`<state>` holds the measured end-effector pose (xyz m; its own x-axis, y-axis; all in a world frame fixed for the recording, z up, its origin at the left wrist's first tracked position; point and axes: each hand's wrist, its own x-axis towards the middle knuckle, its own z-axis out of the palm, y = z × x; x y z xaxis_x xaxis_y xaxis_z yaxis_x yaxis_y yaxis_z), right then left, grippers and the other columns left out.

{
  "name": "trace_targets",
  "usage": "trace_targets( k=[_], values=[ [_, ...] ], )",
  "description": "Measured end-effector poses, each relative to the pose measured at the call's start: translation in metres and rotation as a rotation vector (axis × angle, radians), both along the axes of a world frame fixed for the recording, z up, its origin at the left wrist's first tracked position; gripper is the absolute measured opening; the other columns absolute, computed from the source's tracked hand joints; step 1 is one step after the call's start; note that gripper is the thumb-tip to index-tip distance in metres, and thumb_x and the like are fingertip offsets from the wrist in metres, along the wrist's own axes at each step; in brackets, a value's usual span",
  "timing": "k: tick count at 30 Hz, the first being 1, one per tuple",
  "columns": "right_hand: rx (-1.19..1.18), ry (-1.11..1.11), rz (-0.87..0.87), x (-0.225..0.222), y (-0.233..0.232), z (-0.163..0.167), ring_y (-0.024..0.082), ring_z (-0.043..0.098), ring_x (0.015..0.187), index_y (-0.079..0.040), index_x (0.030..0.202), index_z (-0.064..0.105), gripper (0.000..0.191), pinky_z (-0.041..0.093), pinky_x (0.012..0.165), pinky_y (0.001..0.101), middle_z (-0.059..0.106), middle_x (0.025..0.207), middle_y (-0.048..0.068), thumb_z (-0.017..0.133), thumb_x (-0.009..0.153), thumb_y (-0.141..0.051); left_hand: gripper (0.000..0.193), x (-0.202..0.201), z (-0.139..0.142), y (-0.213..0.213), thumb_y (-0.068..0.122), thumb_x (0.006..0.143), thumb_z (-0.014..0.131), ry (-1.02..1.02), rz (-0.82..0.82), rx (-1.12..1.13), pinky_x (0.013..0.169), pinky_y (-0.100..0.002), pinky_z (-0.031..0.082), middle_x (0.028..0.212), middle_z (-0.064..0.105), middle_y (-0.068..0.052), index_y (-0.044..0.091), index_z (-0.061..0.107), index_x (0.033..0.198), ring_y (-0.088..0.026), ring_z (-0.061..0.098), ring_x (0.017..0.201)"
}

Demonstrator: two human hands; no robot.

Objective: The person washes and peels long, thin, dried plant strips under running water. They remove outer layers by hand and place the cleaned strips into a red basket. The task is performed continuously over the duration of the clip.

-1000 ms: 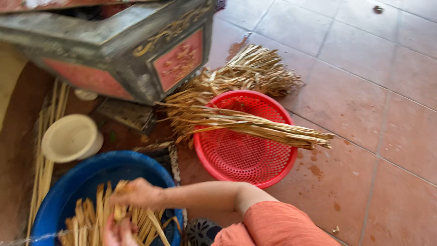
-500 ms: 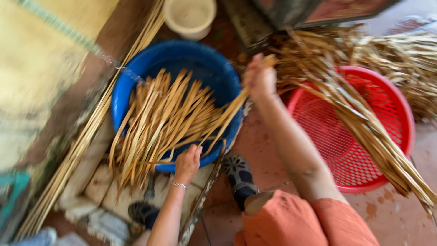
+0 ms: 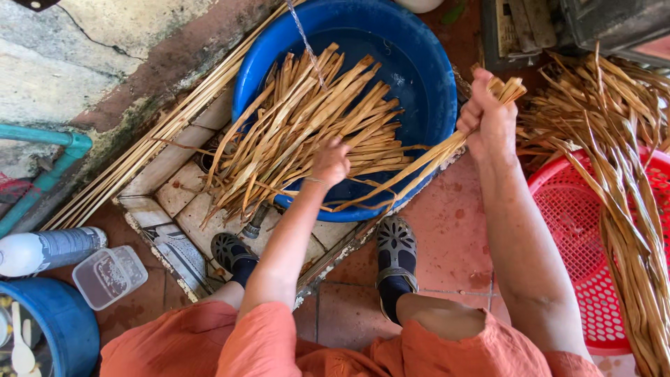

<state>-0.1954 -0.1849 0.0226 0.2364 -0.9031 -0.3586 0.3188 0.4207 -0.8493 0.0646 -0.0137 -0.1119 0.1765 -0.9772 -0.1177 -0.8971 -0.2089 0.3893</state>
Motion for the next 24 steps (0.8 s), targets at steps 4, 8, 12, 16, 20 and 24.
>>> trace_targets(
  k=[4,8,12,16,20,24],
  values=[
    [0.021,0.063,0.106,0.005,0.008,-0.027,0.008,0.041,0.053,-0.008,0.117,0.066,0.019,0.032,0.048,0.0252,0.050,0.072,-0.003,0.068,0.098,-0.012,0.044,-0.022,-0.012,-0.003,0.019,0.084,0.064,-0.118,0.040,0.237,0.110,-0.070,0.029,0.149,0.051,-0.011,0.015,0.067,0.128,-0.031,0.039,0.138],
    [0.071,0.130,0.182,0.002,0.007,-0.050,0.008,0.046,0.057,-0.001,0.114,0.067,0.019,0.037,0.048,0.0247,0.054,0.075,-0.001,0.065,0.106,-0.018,0.040,-0.024,-0.012,0.003,0.018,0.087,0.065,-0.033,0.183,-0.042,0.112,-0.061,0.038,0.135,0.064,-0.007,0.012,0.069,0.126,-0.028,0.053,0.128],
    [0.146,0.251,0.187,0.018,0.013,-0.056,0.017,0.068,0.076,0.000,0.119,0.062,0.032,0.057,0.058,0.0318,0.071,0.098,0.010,0.054,0.106,-0.028,0.030,-0.023,0.007,0.009,0.012,0.091,0.068,0.605,0.325,-0.363,0.099,-0.041,0.058,0.122,0.074,-0.012,0.009,0.072,0.121,-0.028,0.073,0.110],
    [0.197,0.117,0.140,0.036,0.022,-0.040,0.019,0.075,0.091,-0.009,0.129,0.051,0.036,0.066,0.064,0.0377,0.068,0.118,0.010,0.049,0.102,-0.033,0.030,-0.038,0.034,0.024,0.011,0.093,0.069,0.845,0.333,-0.278,0.092,-0.035,0.059,0.121,0.075,-0.011,0.010,0.071,0.122,-0.026,0.074,0.103],
    [0.012,0.178,0.112,0.040,0.024,-0.018,0.007,0.062,0.078,-0.012,0.132,0.062,0.037,0.048,0.056,0.0239,0.069,0.117,0.008,0.057,0.103,-0.035,0.029,-0.059,0.045,0.044,0.014,0.092,0.072,1.028,0.261,-0.280,0.099,-0.029,0.058,0.129,0.071,-0.010,0.007,0.073,0.120,-0.019,0.070,0.114],
    [-0.063,0.002,0.152,0.034,0.024,-0.010,0.006,0.055,0.069,-0.003,0.119,0.065,0.025,0.041,0.053,0.0222,0.076,0.110,0.015,0.069,0.100,-0.019,0.032,-0.063,0.043,0.053,0.013,0.094,0.073,0.978,0.128,-0.374,0.098,-0.035,0.058,0.124,0.074,-0.018,0.002,0.065,0.124,-0.026,0.071,0.115]
  ],
)
